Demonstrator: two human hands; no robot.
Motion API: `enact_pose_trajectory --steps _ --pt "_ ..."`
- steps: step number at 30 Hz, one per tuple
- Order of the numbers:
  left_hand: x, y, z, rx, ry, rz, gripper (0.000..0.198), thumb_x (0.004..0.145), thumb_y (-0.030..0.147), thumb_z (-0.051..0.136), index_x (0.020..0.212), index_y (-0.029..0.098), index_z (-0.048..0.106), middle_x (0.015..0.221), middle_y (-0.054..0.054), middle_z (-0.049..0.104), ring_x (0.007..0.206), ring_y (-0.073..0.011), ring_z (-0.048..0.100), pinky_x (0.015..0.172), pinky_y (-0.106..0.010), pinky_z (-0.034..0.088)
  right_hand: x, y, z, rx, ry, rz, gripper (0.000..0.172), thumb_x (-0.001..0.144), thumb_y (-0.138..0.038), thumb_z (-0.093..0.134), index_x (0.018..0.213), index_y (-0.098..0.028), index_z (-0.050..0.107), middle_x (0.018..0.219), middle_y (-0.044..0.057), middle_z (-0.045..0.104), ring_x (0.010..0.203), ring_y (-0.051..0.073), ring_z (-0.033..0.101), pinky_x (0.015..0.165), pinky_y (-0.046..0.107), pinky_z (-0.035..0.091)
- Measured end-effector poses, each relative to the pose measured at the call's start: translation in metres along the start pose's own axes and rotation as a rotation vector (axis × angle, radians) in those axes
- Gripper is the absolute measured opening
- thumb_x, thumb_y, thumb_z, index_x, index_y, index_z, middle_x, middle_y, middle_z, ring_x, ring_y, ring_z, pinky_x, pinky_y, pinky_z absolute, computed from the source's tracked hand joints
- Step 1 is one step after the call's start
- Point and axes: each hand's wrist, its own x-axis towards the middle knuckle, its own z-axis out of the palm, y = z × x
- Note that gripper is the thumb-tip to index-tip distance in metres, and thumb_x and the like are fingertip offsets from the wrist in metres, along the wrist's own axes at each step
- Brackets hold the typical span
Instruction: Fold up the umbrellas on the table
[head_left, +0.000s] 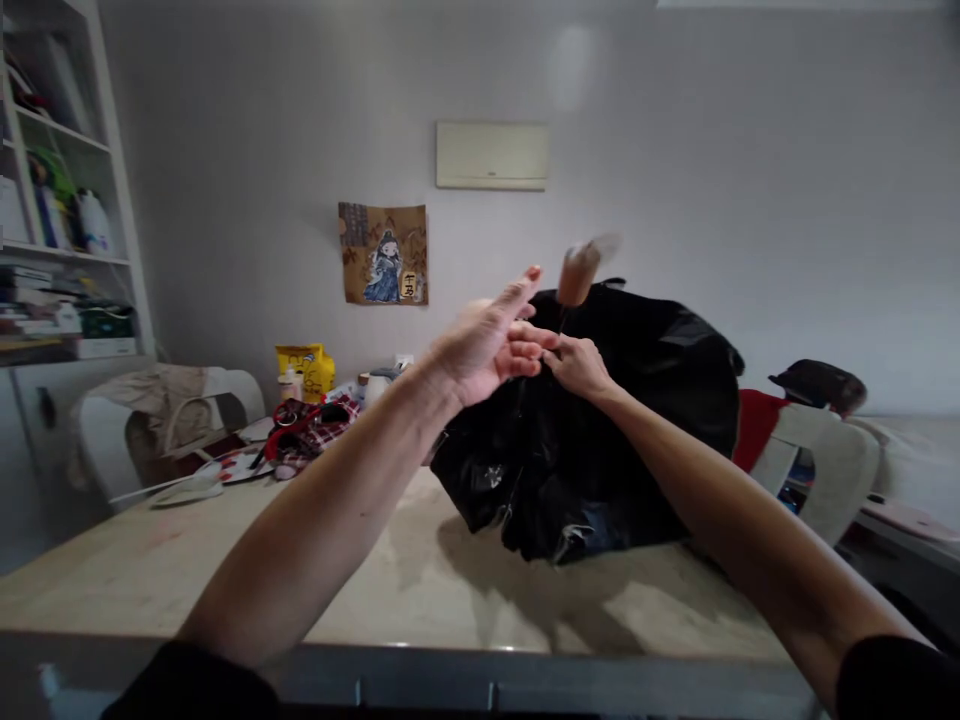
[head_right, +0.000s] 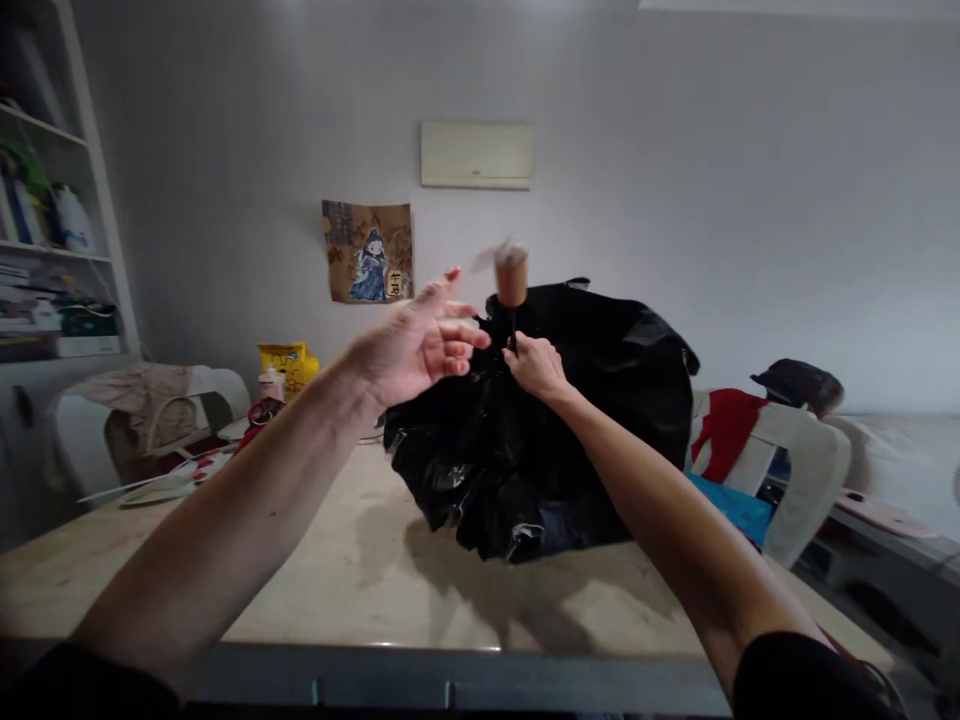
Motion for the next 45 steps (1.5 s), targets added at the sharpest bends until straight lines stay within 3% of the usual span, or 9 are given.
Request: enact_pose_trajectory --steps 6,14,19,24,28,31,38,41,45 --pt "-0.003 -0.015 -0.076 0.252 0.038 0.143 0.027 0.081 0.034 0.073 0.092 0.011 0.066 0.073 -0.004 0.064 0.053 -0.0051 0.049 0.052 -0.019 0.044 0.005 0.021 0.008 -0.051 -0.134 0.001 0.015 0.079 -0.024 0.059 0.066 -0.017 0.063 0.059 0.000 0.056 0.060 0.014 0.052 0.062 0.025 0.038" --pt "-0.029 -0.086 -0.146 0.454 0.172 0.159 0.049 0.073 0.058 0.073 0.094 0.014 0.071 0.080 -0.006 0.067 0.072 -0.0130 0.058 0.069 -0.025 0.048 -0.039 0.049 0.069 -0.069 -0.372 0.165 0.031 0.076 -0.030 0.063 0.049 -0.017 0.055 0.043 -0.002 0.047 0.047 0.012 0.046 0.048 0.024 0.033" --pt "-0.060 -0.133 -0.167 0.506 0.163 0.058 0.069 0.074 0.070 0.063 0.115 0.015 0.063 0.109 -0.015 0.066 0.102 -0.0247 0.060 0.091 -0.035 0.047 -0.045 0.063 0.095 -0.033 -0.402 0.222 0.032 0.077 -0.033 0.066 0.051 -0.017 0.054 0.046 -0.001 0.049 0.049 0.012 0.046 0.048 0.023 0.032" --pt "-0.111 -0.165 -0.164 0.640 0.163 0.121 0.103 0.064 0.086 0.054 0.142 0.019 0.041 0.146 -0.020 0.042 0.135 -0.0366 0.040 0.108 -0.048 0.038 -0.044 0.072 0.097 0.025 -0.419 0.248 0.033 0.078 -0.038 0.066 0.056 -0.016 0.056 0.049 -0.001 0.051 0.049 0.011 0.044 0.048 0.024 0.031" --pt "-0.135 -0.177 -0.133 1.012 0.082 0.135 0.070 0.071 0.060 0.074 0.130 0.027 0.059 0.144 -0.013 0.044 0.135 -0.0347 0.039 0.113 -0.050 0.033 -0.046 0.073 0.097 0.068 -0.430 0.251 0.033 0.078 -0.041 0.065 0.058 -0.016 0.055 0.050 -0.002 0.050 0.048 0.009 0.041 0.047 0.024 0.028" --pt "-0.119 -0.176 -0.112 1.084 0.049 0.189 0.025 0.089 0.037 0.060 0.106 0.025 0.073 0.121 -0.010 0.061 0.114 -0.0264 0.056 0.101 -0.043 0.045 -0.047 0.069 0.099 0.100 -0.454 0.241 0.036 0.077 -0.044 0.065 0.057 -0.017 0.052 0.049 -0.003 0.047 0.046 0.008 0.038 0.046 0.024 0.025" --pt "-0.011 -0.182 -0.097 1.141 0.023 0.277 0.015 0.085 0.021 0.063 0.080 0.015 0.076 0.077 -0.005 0.067 0.066 -0.0136 0.059 0.068 -0.027 0.046 -0.052 0.056 0.089 0.277 -0.653 0.203 0.048 0.077 -0.064 0.058 0.062 -0.019 0.048 0.050 -0.006 0.041 0.044 0.007 0.029 0.045 0.024 0.020" --pt "0.031 -0.195 -0.091 1.192 0.019 0.189 0.008 0.077 0.020 0.072 0.072 0.014 0.075 0.070 -0.004 0.068 0.063 -0.0141 0.059 0.063 -0.026 0.044 -0.055 0.054 0.080 0.369 -0.774 0.094 0.052 0.074 -0.069 0.058 0.069 -0.019 0.049 0.055 -0.007 0.040 0.048 0.007 0.030 0.047 0.024 0.021" --pt "0.058 -0.202 -0.087 1.162 0.012 0.107 0.003 0.073 0.015 0.074 0.071 0.013 0.073 0.069 -0.006 0.070 0.066 -0.0166 0.062 0.064 -0.027 0.047 -0.054 0.059 0.079 0.277 -0.697 -0.016 0.046 0.065 -0.058 0.073 0.068 -0.016 0.053 0.060 -0.006 0.040 0.056 0.008 0.033 0.051 0.024 0.023"
